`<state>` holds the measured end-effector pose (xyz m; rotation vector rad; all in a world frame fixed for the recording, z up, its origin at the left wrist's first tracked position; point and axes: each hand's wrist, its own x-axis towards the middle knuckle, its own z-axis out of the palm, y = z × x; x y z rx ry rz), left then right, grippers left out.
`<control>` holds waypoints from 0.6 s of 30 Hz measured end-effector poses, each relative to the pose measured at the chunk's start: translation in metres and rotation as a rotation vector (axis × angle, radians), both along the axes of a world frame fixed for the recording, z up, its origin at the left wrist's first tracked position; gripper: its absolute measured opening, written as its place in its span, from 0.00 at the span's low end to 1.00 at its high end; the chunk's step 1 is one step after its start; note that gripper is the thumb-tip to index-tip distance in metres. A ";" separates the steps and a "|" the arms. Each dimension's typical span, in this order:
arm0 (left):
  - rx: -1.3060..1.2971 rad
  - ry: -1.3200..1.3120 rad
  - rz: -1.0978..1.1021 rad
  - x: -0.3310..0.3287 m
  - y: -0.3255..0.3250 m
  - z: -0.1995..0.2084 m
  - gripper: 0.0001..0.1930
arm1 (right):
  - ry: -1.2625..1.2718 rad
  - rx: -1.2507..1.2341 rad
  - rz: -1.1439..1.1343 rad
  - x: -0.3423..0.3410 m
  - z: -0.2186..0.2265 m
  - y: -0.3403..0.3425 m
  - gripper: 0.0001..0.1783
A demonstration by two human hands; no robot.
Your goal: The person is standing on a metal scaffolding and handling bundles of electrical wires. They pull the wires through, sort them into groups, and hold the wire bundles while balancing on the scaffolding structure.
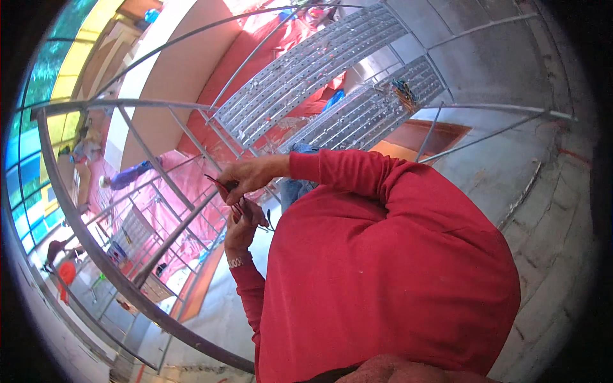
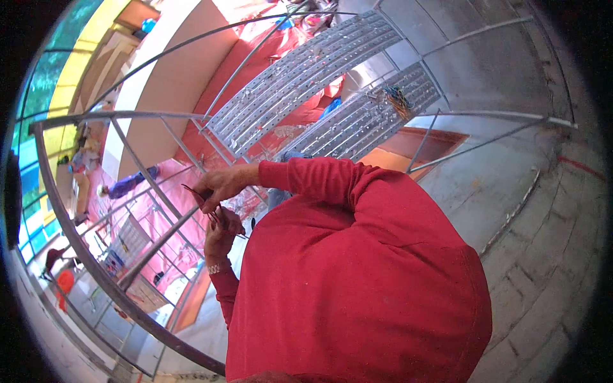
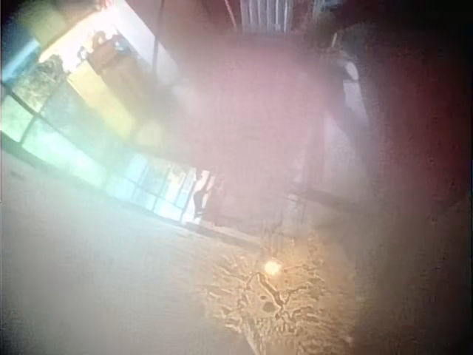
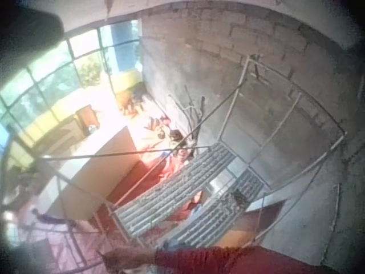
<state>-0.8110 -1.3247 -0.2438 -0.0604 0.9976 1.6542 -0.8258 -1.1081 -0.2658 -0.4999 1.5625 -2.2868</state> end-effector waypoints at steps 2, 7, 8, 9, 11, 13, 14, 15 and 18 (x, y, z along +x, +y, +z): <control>0.047 0.043 -0.033 -0.017 -0.006 -0.015 0.23 | 0.024 0.082 -0.001 -0.005 0.009 0.012 0.12; 0.285 -0.259 -0.293 -0.054 0.020 -0.040 0.21 | 0.022 0.085 -0.155 -0.001 0.016 0.043 0.13; 0.186 -0.204 -0.256 -0.056 0.027 -0.044 0.20 | 0.008 0.137 -0.233 0.001 0.013 0.049 0.14; -0.051 -0.039 -0.240 -0.058 0.042 -0.033 0.18 | -0.047 0.134 -0.276 0.005 0.007 0.056 0.14; -0.240 0.248 -0.397 -0.057 0.062 -0.031 0.17 | 0.036 0.375 -0.378 0.017 -0.010 0.061 0.14; -0.440 0.686 -0.533 -0.056 0.074 -0.045 0.18 | 0.024 0.628 -0.473 0.025 -0.030 0.061 0.14; -0.460 0.831 -0.528 -0.051 0.074 -0.069 0.19 | -0.076 0.640 -0.468 0.030 -0.041 0.059 0.15; -0.410 0.995 -0.417 -0.046 0.070 -0.101 0.19 | -0.149 0.549 -0.534 0.035 -0.058 0.050 0.16; -0.616 1.462 -0.411 -0.028 0.086 -0.113 0.12 | -0.369 0.358 -0.776 0.060 -0.096 0.037 0.16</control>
